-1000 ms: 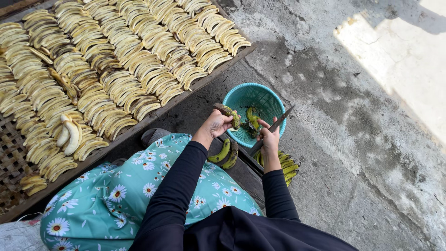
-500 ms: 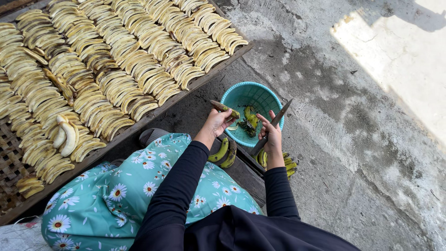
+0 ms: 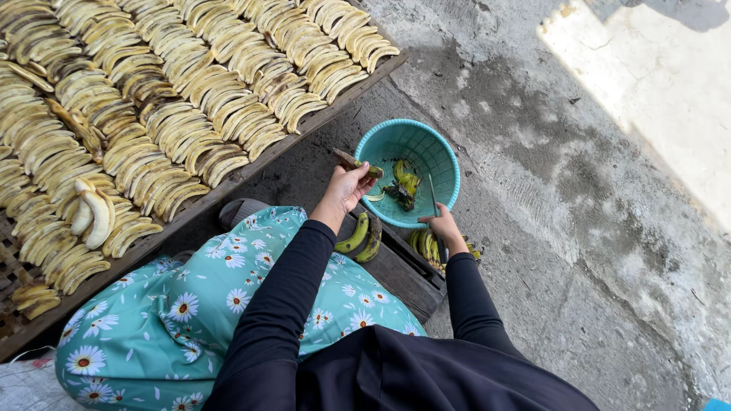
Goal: The person sits on the ground peeling green bananas with a knife, dropping the peels into a plastic basket or sack and placing the peeled bananas in rows on woven bamboo drying racks. They occasionally reach into a sack of unpeeled bananas to get the next fruit.
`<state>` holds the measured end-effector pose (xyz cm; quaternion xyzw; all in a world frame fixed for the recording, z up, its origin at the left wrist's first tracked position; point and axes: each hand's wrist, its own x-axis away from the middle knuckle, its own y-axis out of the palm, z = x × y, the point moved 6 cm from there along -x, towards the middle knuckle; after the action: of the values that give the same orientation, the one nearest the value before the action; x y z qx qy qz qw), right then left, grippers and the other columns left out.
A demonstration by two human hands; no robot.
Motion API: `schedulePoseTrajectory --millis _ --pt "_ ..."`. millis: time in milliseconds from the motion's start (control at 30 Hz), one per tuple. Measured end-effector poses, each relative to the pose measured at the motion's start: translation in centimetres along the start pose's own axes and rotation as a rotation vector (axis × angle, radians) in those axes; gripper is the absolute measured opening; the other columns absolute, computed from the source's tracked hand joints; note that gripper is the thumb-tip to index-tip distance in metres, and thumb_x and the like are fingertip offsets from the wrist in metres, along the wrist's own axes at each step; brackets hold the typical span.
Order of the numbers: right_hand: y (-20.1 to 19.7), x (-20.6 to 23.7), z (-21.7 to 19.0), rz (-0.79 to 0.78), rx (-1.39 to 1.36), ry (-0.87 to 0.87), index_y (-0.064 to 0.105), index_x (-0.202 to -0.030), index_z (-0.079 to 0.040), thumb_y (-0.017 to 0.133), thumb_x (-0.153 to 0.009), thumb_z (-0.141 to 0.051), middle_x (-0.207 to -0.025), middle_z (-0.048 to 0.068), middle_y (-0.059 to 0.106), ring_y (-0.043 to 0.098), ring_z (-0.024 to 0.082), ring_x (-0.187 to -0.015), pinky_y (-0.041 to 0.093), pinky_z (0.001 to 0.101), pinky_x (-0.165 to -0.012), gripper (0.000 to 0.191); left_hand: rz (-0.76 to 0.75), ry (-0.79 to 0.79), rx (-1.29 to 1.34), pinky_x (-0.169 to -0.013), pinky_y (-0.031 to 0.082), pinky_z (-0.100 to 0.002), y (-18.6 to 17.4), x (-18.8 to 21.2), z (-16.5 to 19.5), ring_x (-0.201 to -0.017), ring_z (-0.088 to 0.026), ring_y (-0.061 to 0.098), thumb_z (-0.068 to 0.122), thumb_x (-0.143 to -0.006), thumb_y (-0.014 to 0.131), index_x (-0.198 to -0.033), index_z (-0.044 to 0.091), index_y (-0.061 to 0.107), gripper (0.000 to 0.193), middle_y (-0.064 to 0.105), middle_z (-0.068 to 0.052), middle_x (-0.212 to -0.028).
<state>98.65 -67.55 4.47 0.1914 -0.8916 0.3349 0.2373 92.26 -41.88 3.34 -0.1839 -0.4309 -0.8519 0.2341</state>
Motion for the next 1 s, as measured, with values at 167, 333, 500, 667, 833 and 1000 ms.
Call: schedulePoseTrajectory --millis 167,333,500,667,833,1000 --pt "-3.6 -0.8 0.5 0.176 0.416 -0.085 0.044 -0.143 0.006 0.083 -0.092 -0.025 -0.112 0.028 0.071 0.069 0.031 -0.093 0.053 0.0406 -0.081 0.072 0.029 -0.024 0.008 -0.077 0.065 -0.033 -0.2 0.0 -0.6 -0.095 -0.025 0.066 0.015 -0.099 0.066 -0.127 0.008 0.037 0.041 0.059 -0.017 -0.117" --pt "-4.5 -0.3 -1.3 0.168 0.275 -0.211 0.039 -0.15 0.001 0.068 -0.093 -0.011 -0.113 0.029 0.073 0.063 0.023 -0.075 0.048 0.0364 -0.069 0.066 -0.032 -0.022 0.094 -0.08 0.068 -0.04 0.9 0.2 -0.7 -0.098 -0.029 0.069 0.014 -0.1 0.062 -0.129 0.006 0.034 0.041 0.058 -0.019 -0.117" --pt "-3.4 0.5 -3.8 -0.278 -0.711 -0.24 0.038 -0.155 -0.002 0.055 -0.086 0.003 -0.114 0.02 0.075 0.051 0.006 -0.052 0.046 0.0236 -0.045 0.071 -0.039 0.009 0.087 -0.081 0.064 -0.04 1.7 0.1 -0.2 -0.099 -0.03 0.07 0.013 -0.099 0.061 -0.133 0.007 0.032 0.044 0.057 -0.018 -0.119" --pt "-3.7 -1.0 -2.2 0.172 0.321 -0.175 0.032 -0.159 -0.004 0.059 -0.097 -0.012 -0.108 0.021 0.078 0.062 0.021 -0.067 0.045 0.0354 -0.058 0.068 -0.054 0.019 0.101 -0.082 0.067 -0.039 1.7 0.1 0.0 -0.099 -0.03 0.071 0.013 -0.101 0.061 -0.134 0.005 0.031 0.046 0.056 -0.019 -0.119" --pt "-4.6 -1.2 -1.2 0.317 0.096 -0.133 0.023 -0.162 -0.009 0.06 -0.095 -0.021 -0.11 0.02 0.073 0.071 0.027 -0.071 0.053 0.0389 -0.056 0.077 0.005 0.013 0.06 -0.079 0.068 -0.038 1.7 0.1 0.0 -0.098 -0.03 0.071 0.015 -0.099 0.061 -0.135 0.009 0.032 0.047 0.058 -0.019 -0.121" --pt "-3.0 0.3 -5.1 -0.072 -0.598 -0.291 0.024 -0.169 -0.022 0.036 -0.111 -0.052 -0.12 0.019 0.063 0.052 0.015 -0.062 0.047 0.0325 -0.048 0.067 0.018 0.081 0.043 -0.076 0.067 -0.037 2.6 0.1 1.1 -0.097 -0.03 0.071 0.019 -0.101 0.063 -0.138 0.005 0.032 0.05 0.058 -0.019 -0.121"
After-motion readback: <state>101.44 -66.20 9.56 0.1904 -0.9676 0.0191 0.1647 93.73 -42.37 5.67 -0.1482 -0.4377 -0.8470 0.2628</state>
